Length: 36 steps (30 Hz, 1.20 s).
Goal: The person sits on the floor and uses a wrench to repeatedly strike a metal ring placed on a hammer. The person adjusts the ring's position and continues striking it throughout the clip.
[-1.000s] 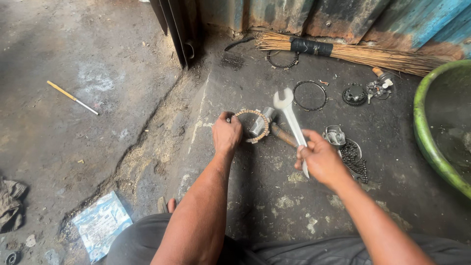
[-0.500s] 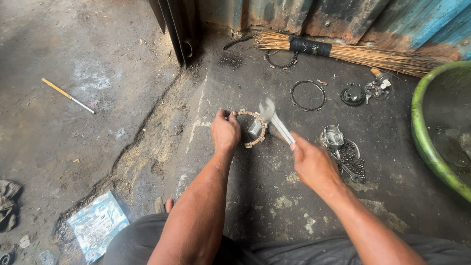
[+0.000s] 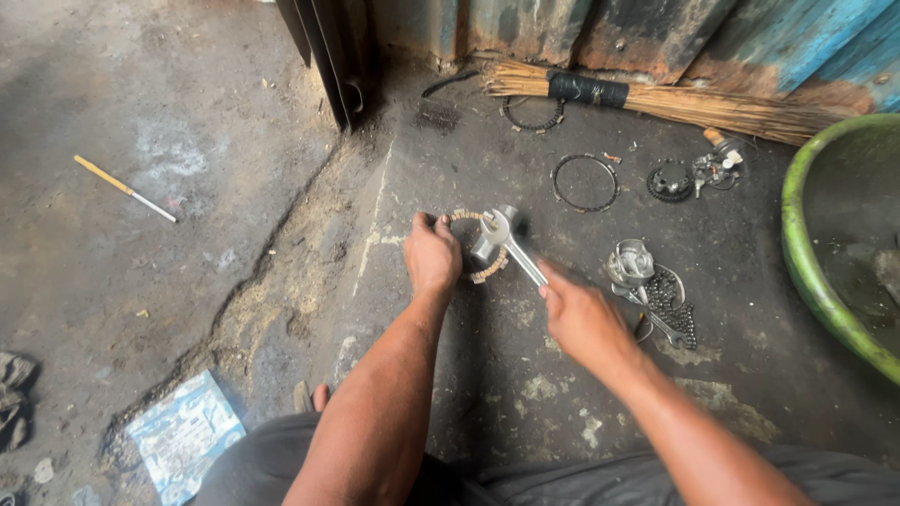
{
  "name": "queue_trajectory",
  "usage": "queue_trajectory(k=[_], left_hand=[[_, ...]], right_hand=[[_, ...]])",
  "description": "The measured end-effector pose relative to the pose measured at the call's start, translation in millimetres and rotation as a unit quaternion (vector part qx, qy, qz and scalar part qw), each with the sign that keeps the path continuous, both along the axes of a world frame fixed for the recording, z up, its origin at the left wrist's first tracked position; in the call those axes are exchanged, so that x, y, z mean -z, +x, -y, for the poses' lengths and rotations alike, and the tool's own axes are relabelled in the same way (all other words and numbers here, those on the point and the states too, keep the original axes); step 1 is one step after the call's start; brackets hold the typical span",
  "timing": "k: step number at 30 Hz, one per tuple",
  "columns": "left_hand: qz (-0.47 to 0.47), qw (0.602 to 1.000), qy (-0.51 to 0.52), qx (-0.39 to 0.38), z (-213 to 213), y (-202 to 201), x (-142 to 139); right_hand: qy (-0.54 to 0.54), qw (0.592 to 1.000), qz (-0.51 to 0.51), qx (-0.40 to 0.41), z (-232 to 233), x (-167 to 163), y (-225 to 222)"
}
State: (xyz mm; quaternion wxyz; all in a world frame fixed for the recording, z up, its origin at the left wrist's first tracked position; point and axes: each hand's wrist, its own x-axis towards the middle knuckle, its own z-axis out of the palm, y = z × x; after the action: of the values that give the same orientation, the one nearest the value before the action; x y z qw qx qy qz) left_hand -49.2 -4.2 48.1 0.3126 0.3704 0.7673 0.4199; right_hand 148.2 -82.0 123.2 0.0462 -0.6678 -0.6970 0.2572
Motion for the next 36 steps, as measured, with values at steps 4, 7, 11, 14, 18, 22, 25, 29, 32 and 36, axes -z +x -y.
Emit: queue_trajectory(k=[4, 7, 11, 14, 18, 22, 25, 29, 32, 36], left_hand=[[-0.009, 1.000, 0.003, -0.003, -2.3, -0.9, 7.8], [-0.003, 1.000, 0.003, 0.002, -2.3, -0.9, 9.7], [0.003, 1.000, 0.005, -0.008, -1.2, 0.2, 5.6], [0.002, 1.000, -0.007, -0.006, -1.0, -0.9, 0.5], [0.005, 1.000, -0.027, -0.005, 0.3, -1.3, -1.6], [0.002, 1.000, -0.017, -0.007, -2.0, -0.4, 2.9], [-0.014, 1.000, 0.002, -0.012, -0.1, -1.2, 8.8], [-0.008, 1.000, 0.001, -0.012, -1.5, -2.1, 10.7], [-0.004, 1.000, -0.001, -0.012, -1.4, -2.5, 8.2], [-0.005, 1.000, -0.004, -0.005, -0.1, -3.6, 4.0]], right_hand=[[0.094, 0.993, -0.056, 0.035, 0.4, -3.4, 3.1], [0.158, 0.983, -0.082, 0.043, -3.8, -5.6, 4.3], [0.033, 0.997, 0.059, 0.023, -9.5, -2.0, 3.1], [0.130, 0.991, 0.024, 0.006, -10.9, 3.5, 7.3], [0.237, 0.968, -0.085, 0.013, -10.1, 15.0, 8.7], [0.105, 0.994, -0.004, 0.003, -12.6, 17.3, 9.8], [0.220, 0.974, -0.057, -0.019, -8.9, 11.6, 10.7], [0.168, 0.984, -0.064, 0.001, -7.8, 5.9, 2.3], [0.057, 0.998, -0.003, 0.015, -10.1, 3.8, 2.4], [0.184, 0.977, -0.102, 0.039, -12.2, 8.8, 6.0]])
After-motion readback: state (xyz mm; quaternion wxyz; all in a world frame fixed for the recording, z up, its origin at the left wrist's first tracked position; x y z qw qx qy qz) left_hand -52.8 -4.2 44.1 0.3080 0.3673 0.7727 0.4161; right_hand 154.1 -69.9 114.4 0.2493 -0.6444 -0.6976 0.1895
